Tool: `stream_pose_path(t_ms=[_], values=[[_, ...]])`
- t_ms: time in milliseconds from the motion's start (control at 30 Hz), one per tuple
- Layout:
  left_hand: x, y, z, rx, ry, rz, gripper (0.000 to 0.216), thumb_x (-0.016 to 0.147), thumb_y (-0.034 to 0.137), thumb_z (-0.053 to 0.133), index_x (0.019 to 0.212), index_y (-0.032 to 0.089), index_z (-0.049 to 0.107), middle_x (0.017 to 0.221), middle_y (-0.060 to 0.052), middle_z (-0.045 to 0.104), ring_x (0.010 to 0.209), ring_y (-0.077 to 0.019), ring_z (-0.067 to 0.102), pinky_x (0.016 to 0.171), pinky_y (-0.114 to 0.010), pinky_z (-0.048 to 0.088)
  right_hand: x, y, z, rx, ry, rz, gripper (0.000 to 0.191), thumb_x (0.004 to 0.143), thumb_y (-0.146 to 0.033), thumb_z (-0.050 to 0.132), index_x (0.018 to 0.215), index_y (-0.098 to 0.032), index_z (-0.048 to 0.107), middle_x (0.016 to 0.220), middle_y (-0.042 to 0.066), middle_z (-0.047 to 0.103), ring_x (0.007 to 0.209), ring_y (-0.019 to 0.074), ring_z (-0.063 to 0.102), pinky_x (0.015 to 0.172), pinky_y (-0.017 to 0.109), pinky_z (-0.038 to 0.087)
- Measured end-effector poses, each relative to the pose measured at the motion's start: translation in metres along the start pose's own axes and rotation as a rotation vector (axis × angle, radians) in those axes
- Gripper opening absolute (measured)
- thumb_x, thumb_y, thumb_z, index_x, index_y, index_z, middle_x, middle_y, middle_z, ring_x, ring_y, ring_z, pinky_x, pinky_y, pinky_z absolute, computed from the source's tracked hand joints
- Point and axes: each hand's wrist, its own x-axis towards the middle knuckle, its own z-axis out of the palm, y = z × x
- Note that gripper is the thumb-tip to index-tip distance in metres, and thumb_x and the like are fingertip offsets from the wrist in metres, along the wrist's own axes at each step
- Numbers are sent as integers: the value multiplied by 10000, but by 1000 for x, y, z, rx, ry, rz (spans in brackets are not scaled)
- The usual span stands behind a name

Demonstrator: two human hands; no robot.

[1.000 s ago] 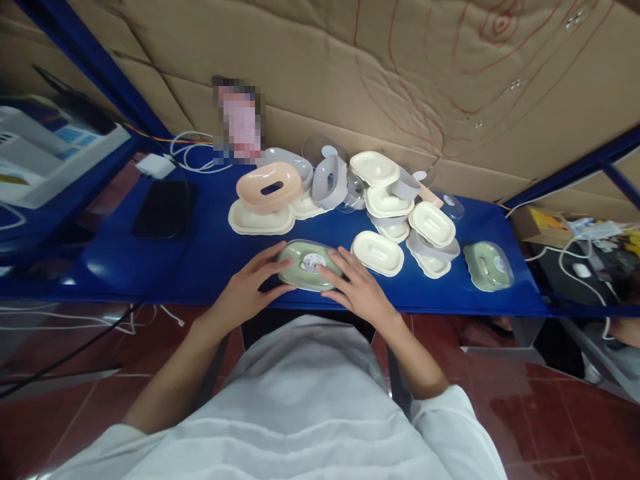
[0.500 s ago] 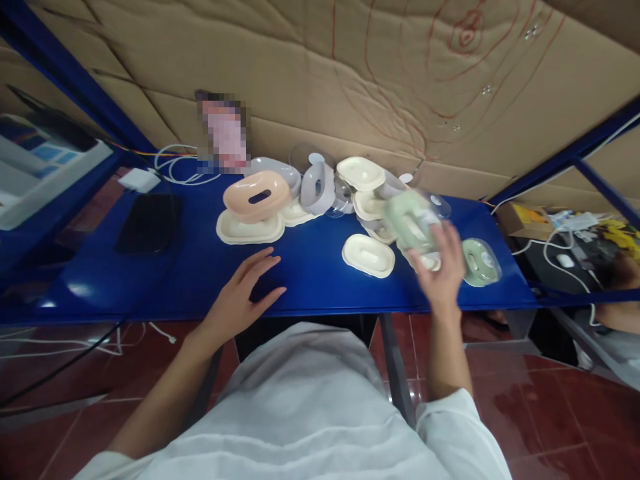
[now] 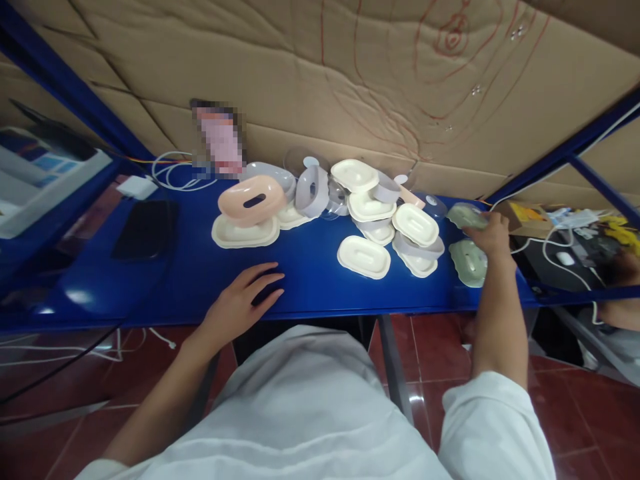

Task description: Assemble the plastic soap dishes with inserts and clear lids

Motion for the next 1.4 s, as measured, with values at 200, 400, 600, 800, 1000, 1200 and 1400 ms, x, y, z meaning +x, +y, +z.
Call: stream_pose_path(t_ms=[200,400,600,800,1000,1200,1400], values=[[0,0,0,21,-2,17,305,1105,410,572,1305,233,720,1434,-110,685,1308,-281,680,1134,-466,594,-13,-7,-1,-60,-42,-51,314,875,-480,790,791,-219,638,1126,234,671,1118,317,606,1015,552,409],[0,1,0,22,-14,1,314,1108,415,561,1323,253,720,1441,-102,685,1310,-279,682,1140,-468,587,-155,-51,1,47,-59,-691,339,1056,-388,573,1251,-167,741,1240,242,760,1220,365,701,1085,539,492],[1,5,-5,53,-74,61,487,1091,436,589,1554,286,585,1656,-110,530,1504,-321,549,1226,-515,517,-287,-124,18,268,-515,-1108,475,1130,-328,488,1602,-281,513,1619,114,588,1493,272,573,1279,558,422],[3,4,-7,73,-153,164,386,1067,450,641,1407,278,704,1652,-80,552,1575,-329,470,1278,-543,460,-243,-194,37,234,-396,-1167,483,1136,-337,456,1599,-228,536,1673,129,524,1571,298,473,1294,547,398],[0,3,-4,22,-59,106,263,1045,399,682,1238,236,753,1552,-113,632,1539,-322,518,1258,-525,499,-197,-252,71,-14,-203,-1083,707,1030,-414,670,1639,-122,463,1723,233,407,1604,425,363,1317,675,238],[1,3,-3,-24,-31,94,209,1049,333,666,1221,249,750,1534,-112,636,1523,-318,537,1251,-534,510,-198,-284,83,-14,-232,-1223,580,1037,-286,636,1595,-171,524,1764,187,353,1626,404,325,1317,680,241],[-4,1,-3,-99,-7,81,190,1057,298,653,1229,238,707,1558,-121,596,1504,-289,556,1240,-486,525,-184,-273,68,256,-264,-1151,302,1099,-260,518,1301,-156,717,1385,185,708,1434,348,574,1241,583,452]])
